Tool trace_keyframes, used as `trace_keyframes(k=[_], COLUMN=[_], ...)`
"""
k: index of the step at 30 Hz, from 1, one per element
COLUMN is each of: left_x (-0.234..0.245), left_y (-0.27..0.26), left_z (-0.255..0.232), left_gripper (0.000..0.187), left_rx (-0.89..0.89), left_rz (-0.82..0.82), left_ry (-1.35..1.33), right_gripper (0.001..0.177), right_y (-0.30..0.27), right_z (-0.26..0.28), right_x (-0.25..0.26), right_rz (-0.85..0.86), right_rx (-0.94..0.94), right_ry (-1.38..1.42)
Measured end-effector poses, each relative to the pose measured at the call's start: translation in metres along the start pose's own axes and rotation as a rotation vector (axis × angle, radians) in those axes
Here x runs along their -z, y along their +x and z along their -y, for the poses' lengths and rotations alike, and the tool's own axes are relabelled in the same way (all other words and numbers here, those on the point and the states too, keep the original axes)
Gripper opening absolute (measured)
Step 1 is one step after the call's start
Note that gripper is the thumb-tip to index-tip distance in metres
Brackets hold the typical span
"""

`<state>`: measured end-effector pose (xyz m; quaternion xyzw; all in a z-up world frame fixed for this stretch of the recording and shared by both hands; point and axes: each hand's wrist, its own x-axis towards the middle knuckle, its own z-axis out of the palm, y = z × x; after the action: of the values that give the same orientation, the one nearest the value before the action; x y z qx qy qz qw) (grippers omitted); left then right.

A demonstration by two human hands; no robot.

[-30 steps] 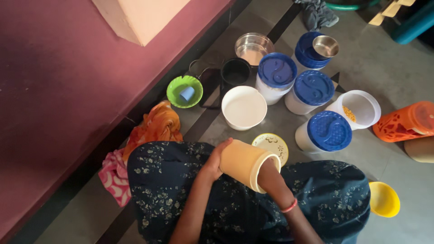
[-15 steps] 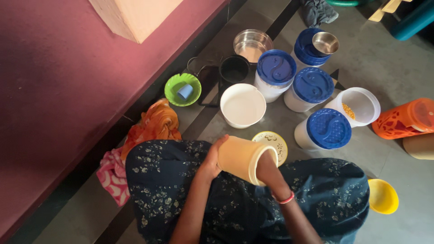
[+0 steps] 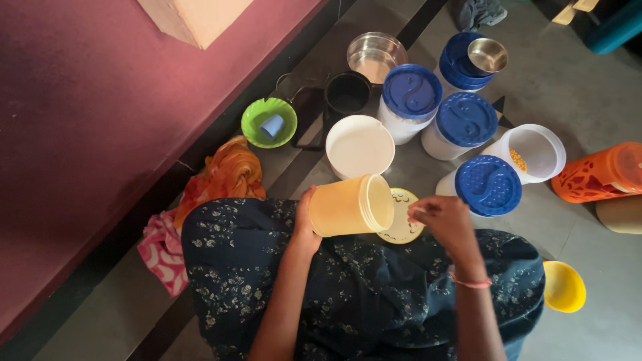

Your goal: The person sits on the floor and transfers a white granular substance from a yellow container into a white bowl using their hand. They then place a blue lid on the white bowl and set it aside.

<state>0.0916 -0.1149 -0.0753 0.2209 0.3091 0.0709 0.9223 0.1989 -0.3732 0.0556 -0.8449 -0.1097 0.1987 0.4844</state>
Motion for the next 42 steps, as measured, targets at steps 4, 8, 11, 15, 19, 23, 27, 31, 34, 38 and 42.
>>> trace_keyframes(k=[4, 8, 11, 15, 19, 23, 27, 31, 34, 38, 42], left_x=[-0.004, -0.005, -0.006, -0.010, -0.010, -0.007, -0.005, -0.001, -0.004, -0.011, -0.010], left_y=[-0.005, -0.007, -0.007, -0.008, -0.012, -0.007, -0.005, -0.006, -0.007, -0.010, -0.009], left_z=[-0.003, -0.004, -0.004, -0.006, -0.006, 0.001, 0.009, 0.014, 0.014, 0.010, 0.010], left_gripper=[0.036, 0.036, 0.037, 0.041, 0.038, 0.040, 0.037, 0.037, 0.039, 0.041, 0.043], left_rx=[-0.009, -0.005, 0.001, 0.049, 0.015, 0.102, 0.180, 0.203, 0.234, 0.222, 0.236], left_rz=[0.013, 0.018, 0.007, -0.028, 0.009, 0.106, 0.185, 0.248, 0.147, 0.134, 0.116], left_ry=[-0.013, -0.021, -0.025, 0.008, 0.064, 0.076, 0.126, 0.170, 0.250, 0.282, 0.254], right_gripper=[0.015, 0.019, 0.016, 0.019, 0.019, 0.019, 0.027, 0.040, 0.052, 0.054, 0.057], right_y=[0.026, 0.033, 0.030, 0.015, -0.017, -0.048, -0.047, -0.030, -0.014, -0.002, -0.009], right_z=[-0.061, -0.101, -0.105, -0.076, -0.024, 0.011, 0.005, -0.044, -0.084, -0.112, -0.103], right_x=[-0.033, -0.060, -0.063, -0.050, -0.026, -0.020, -0.046, -0.081, -0.106, -0.116, -0.114], right_rz=[0.005, -0.123, -0.158, -0.150, -0.181, -0.044, 0.201, 0.265, 0.280, 0.309, 0.255], right_rx=[0.003, 0.064, 0.116, 0.122, 0.066, 0.070, 0.315, 0.500, 0.598, 0.537, 0.495], right_ry=[-0.180, -0.378, -0.344, -0.264, -0.185, 0.013, -0.210, -0.484, -0.688, -0.393, -0.202])
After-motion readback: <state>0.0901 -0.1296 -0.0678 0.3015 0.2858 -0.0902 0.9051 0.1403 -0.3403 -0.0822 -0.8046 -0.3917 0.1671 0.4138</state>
